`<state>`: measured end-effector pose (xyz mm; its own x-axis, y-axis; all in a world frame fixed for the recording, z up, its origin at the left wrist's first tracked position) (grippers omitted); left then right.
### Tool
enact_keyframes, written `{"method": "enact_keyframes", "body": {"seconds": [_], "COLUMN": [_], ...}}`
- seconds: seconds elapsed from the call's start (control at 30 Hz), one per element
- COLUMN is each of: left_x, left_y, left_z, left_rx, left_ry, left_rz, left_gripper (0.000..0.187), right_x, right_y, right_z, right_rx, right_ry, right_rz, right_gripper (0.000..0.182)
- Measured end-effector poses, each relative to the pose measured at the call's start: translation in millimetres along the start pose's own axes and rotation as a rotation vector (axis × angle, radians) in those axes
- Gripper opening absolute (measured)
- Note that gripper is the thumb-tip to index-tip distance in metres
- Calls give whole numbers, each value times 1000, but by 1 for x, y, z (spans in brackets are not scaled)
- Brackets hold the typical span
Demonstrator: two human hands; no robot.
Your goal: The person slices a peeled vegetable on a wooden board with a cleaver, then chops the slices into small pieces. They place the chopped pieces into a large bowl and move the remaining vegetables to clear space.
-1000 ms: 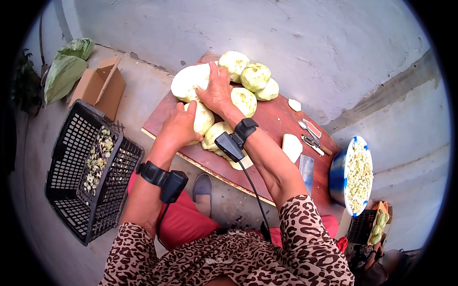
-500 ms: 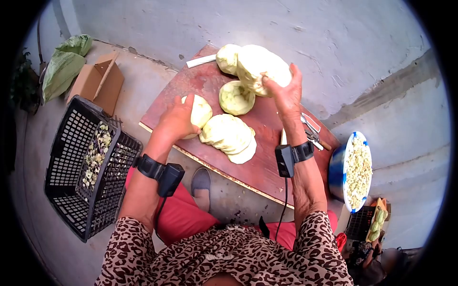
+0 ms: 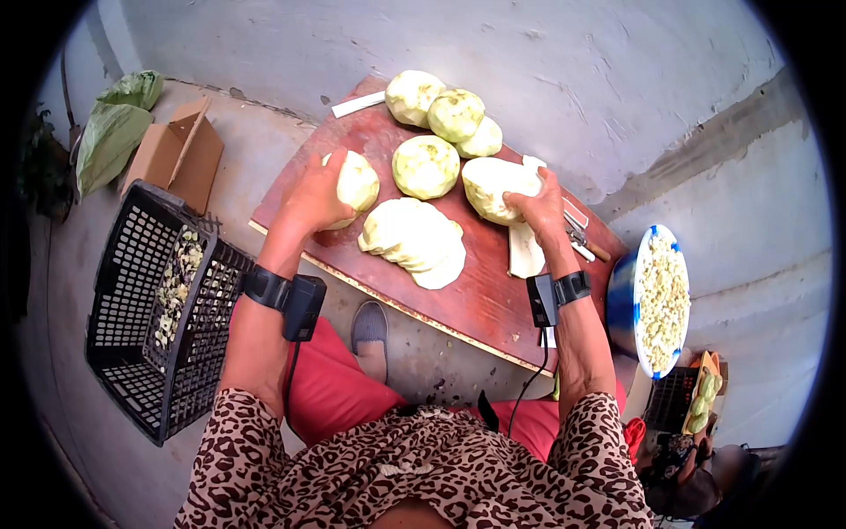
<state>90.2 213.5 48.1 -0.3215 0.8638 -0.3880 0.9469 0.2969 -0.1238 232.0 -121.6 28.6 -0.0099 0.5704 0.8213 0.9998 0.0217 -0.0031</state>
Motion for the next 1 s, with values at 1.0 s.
{"method": "enact_keyframes", "body": {"seconds": [1.0], "left_x": [-9], "left_y": [2], "left_z": [15], "left_rx": [-259], "left_ry": [188], "left_rz": [-2], "left_gripper": [90], "right_x": [30], "right_y": [-101], "right_z": [-11], "right_rx": [-91], "right_ry": [-392], "right_rz": [-512], "right_gripper": [70]}}
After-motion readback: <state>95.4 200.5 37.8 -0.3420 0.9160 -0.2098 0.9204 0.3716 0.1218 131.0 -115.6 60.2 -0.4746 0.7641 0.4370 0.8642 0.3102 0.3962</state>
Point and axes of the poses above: each hand's wrist, its own y-axis towards the middle knuckle, its own z-axis out of the palm, x = y × z, the point moved 4 cm from there along y, towards the middle knuckle, and after that the axes turned 1 degree about x, right-handed, at the moved point
